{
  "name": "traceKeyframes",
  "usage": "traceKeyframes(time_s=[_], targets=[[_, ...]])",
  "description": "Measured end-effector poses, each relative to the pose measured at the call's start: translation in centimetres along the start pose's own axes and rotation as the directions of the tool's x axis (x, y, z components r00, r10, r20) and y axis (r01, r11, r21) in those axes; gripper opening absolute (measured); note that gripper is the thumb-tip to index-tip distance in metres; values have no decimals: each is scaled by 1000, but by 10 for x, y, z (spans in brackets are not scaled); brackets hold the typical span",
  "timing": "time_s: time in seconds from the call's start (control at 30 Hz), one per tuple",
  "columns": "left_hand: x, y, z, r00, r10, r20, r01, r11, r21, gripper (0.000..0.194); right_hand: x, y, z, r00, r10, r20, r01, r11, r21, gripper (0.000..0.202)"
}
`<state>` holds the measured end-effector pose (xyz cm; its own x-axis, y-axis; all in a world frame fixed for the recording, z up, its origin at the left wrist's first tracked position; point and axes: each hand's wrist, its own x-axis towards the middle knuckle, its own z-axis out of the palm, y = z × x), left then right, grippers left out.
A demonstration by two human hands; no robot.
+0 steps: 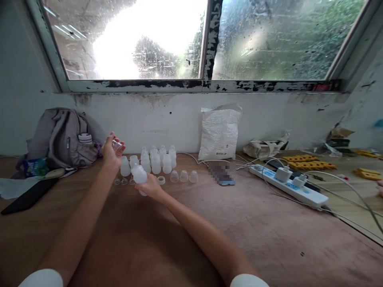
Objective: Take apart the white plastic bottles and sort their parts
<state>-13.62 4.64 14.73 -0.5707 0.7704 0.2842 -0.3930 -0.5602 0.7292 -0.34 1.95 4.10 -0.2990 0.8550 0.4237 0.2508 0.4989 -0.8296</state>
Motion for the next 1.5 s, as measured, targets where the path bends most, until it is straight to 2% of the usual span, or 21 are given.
traceKeyframes(time_s=[0.1, 0.2, 0.27, 0.33, 0.37, 0.43, 0.5, 0.63, 0.77, 0.83, 1.0, 1.07, 1.13, 1.2, 1.27, 1.3, 1.33, 1.4, 1.43, 1.47, 1.5], targets=[[2, 5, -2, 983, -26, 181, 21, 999, 31, 16, -4, -3, -21, 998, 5, -67, 1, 995, 95, 28], [-12, -7, 3, 909, -109, 401, 61, 990, 130, 21, -10, 5, -51, 976, 11, -217, 6, 997, 78, 29], [-26, -22, 7, 805, -159, 572, 9, 967, 256, 29, -17, 17, -71, 955, 10, -297, -5, 1000, 19, 30], [-40, -40, 9, 675, -211, 707, -128, 910, 394, 34, -28, 33, -89, 940, 26, -340, -37, 999, -26, 31], [-47, -49, 9, 625, -239, 743, -211, 865, 456, 35, -34, 40, -96, 934, 42, -355, -64, 997, -50, 31], [-58, -68, 6, 582, -269, 767, -364, 757, 542, 39, -45, 54, -108, 912, 74, -404, -114, 991, -75, 30], [-67, -87, 2, 537, -322, 780, -420, 699, 578, 44, -53, 65, -116, 891, 121, -437, -154, 987, -43, 30], [-82, -117, -10, 481, -419, 770, -363, 704, 611, 53, -56, 76, -120, 861, 264, -434, -220, 964, 150, 30], [-96, -131, -19, 397, -422, 815, -373, 738, 563, 46, -53, 79, -119, 856, 321, -405, -239, 940, 242, 29], [-101, -133, -21, 376, -399, 836, -446, 713, 541, 41, -53, 80, -118, 863, 318, -392, -240, 942, 236, 28], [-111, -133, -22, 453, -252, 855, -675, 530, 514, 40, -55, 77, -118, 873, 285, -396, -230, 956, 181, 32], [-114, -130, -20, 471, -190, 861, -693, 524, 495, 41, -55, 75, -119, 876, 276, -396, -235, 960, 151, 30], [-118, -125, -16, 487, -136, 862, -653, 599, 464, 39, -56, 69, -119, 889, 254, -380, -217, 966, 140, 27], [-119, -116, -8, 524, -111, 844, -535, 728, 428, 38, -58, 60, -119, 921, 223, -318, -177, 970, 169, 24], [-120, -104, 0, 553, -155, 818, -320, 867, 381, 41, -62, 48, -116, 965, 216, -151, -174, 952, 253, 22], [-120, -98, 3, 530, -217, 820, -176, 918, 356, 43, -65, 41, -113, 975, 219, -35, -198, 930, 310, 20], [-120, -92, 6, 465, -292, 836, -19, 940, 339, 44, -68, 34, -110, 971, 222, 86, -238, 899, 369, 18], [-123, -83, 9, 268, -410, 872, 256, 903, 346, 40, -77, 22, -102, 930, 210, 301, -336, 816, 471, 16], [-125, -79, 10, 193, -437, 879, 348, 868, 355, 36, -81, 17, -97, 901, 200, 386, -389, 766, 512, 16], [-128, -77, 10, 159, -453, 877, 415, 837, 357, 30, -86, 13, -93, 870, 189, 456, -441, 712, 546, 16], [-132, -75, 10, 162, -464, 871, 465, 814, 348, 25, -89, 10, -90, 842, 181, 509, -488, 657, 575, 16]])
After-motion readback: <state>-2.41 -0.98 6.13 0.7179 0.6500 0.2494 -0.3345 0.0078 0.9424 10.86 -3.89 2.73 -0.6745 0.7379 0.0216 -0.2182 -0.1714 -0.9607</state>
